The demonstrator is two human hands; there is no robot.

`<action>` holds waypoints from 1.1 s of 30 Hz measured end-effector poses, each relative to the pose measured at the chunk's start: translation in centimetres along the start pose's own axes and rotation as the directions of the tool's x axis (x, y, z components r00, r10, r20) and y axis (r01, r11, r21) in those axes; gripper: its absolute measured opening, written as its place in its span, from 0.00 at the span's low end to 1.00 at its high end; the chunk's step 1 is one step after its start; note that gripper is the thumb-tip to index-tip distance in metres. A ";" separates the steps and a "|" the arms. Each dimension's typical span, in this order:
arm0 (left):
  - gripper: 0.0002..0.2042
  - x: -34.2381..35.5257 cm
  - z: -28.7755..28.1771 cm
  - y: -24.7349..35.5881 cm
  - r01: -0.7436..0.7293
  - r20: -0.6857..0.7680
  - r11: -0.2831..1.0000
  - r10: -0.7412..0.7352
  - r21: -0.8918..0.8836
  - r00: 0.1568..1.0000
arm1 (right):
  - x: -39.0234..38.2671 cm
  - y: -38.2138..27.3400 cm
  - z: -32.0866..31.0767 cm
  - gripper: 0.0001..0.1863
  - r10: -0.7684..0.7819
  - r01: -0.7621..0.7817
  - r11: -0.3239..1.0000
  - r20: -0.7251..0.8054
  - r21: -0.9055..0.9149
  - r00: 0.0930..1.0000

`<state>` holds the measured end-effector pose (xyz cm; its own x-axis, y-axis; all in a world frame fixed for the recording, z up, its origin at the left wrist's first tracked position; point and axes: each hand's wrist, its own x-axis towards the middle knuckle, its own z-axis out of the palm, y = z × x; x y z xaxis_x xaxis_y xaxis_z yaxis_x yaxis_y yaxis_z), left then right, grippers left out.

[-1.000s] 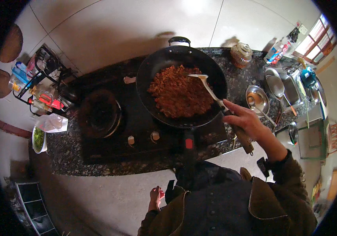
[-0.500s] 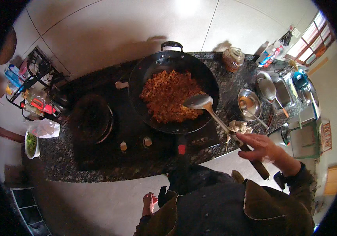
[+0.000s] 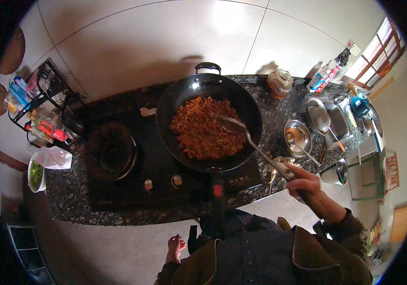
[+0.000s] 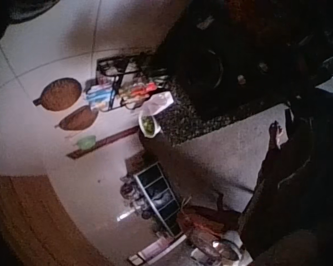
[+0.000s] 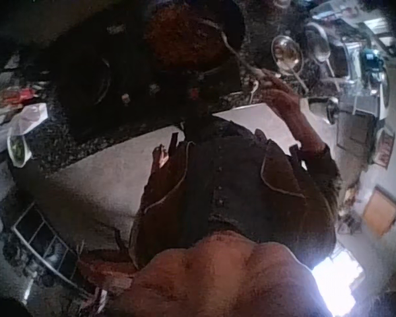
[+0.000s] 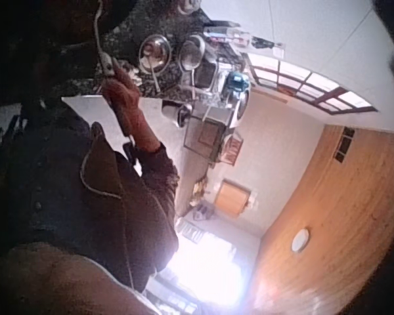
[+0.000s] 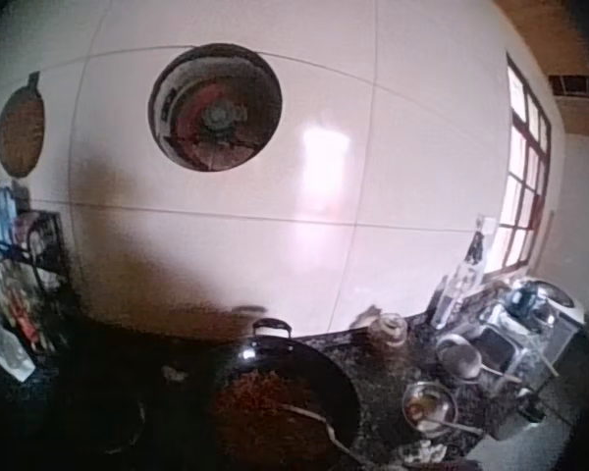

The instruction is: The person stirs a large quantity of reddish-brown fried rice in a wok on a gas stove using a metal spatula. The person occasionally uses a spoon to taste the food and adjusts the stove knob.

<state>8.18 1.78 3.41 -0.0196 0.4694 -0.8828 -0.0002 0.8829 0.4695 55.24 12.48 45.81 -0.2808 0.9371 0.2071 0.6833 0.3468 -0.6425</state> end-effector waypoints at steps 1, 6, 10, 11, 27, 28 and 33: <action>0.14 0.1 0.0 0.0 -0.022 0.014 0.999 0.023 -0.024 1.000 | 0.3 0.4 0.6 0.11 0.073 -0.073 0.997 -0.013 0.028 0.997; 0.14 -0.2 -0.1 -0.8 -0.028 0.005 0.995 0.029 -0.094 1.000 | 2.1 1.8 2.2 0.03 0.240 -0.204 0.971 -0.435 0.127 0.868; 0.14 -1.5 0.4 -0.9 -0.052 -0.023 0.993 0.050 -0.108 0.998 | 3.4 2.5 2.3 0.10 0.609 0.153 0.504 -0.475 0.850 0.635; 0.13 -1.9 0.6 -0.9 -0.156 -0.043 0.988 0.156 0.014 0.987 | 3.6 2.6 2.1 0.11 0.671 0.147 0.456 -0.447 0.878 0.591; 0.13 -1.2 0.0 -1.5 -0.176 -0.047 0.984 0.174 -0.032 0.984 | 12.6 -0.2 -4.7 0.08 0.367 -0.263 0.915 -0.358 0.307 0.859; 0.14 -1.3 0.0 -1.7 -0.160 -0.059 0.986 0.157 -0.051 0.986 | 13.0 -0.2 -5.0 0.08 0.336 -0.276 0.938 -0.354 0.209 0.873; 0.14 -2.4 0.1 -1.2 -0.085 -0.095 0.967 0.064 -0.242 0.993 | 14.5 0.3 -6.0 0.08 0.360 -0.355 0.932 -0.309 0.074 0.880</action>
<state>8.34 -0.41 4.96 -0.1145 0.5217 -0.8454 -0.2402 0.8112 0.5331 55.37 26.44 53.03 0.2072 0.9618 0.1788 0.6867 -0.0128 -0.7268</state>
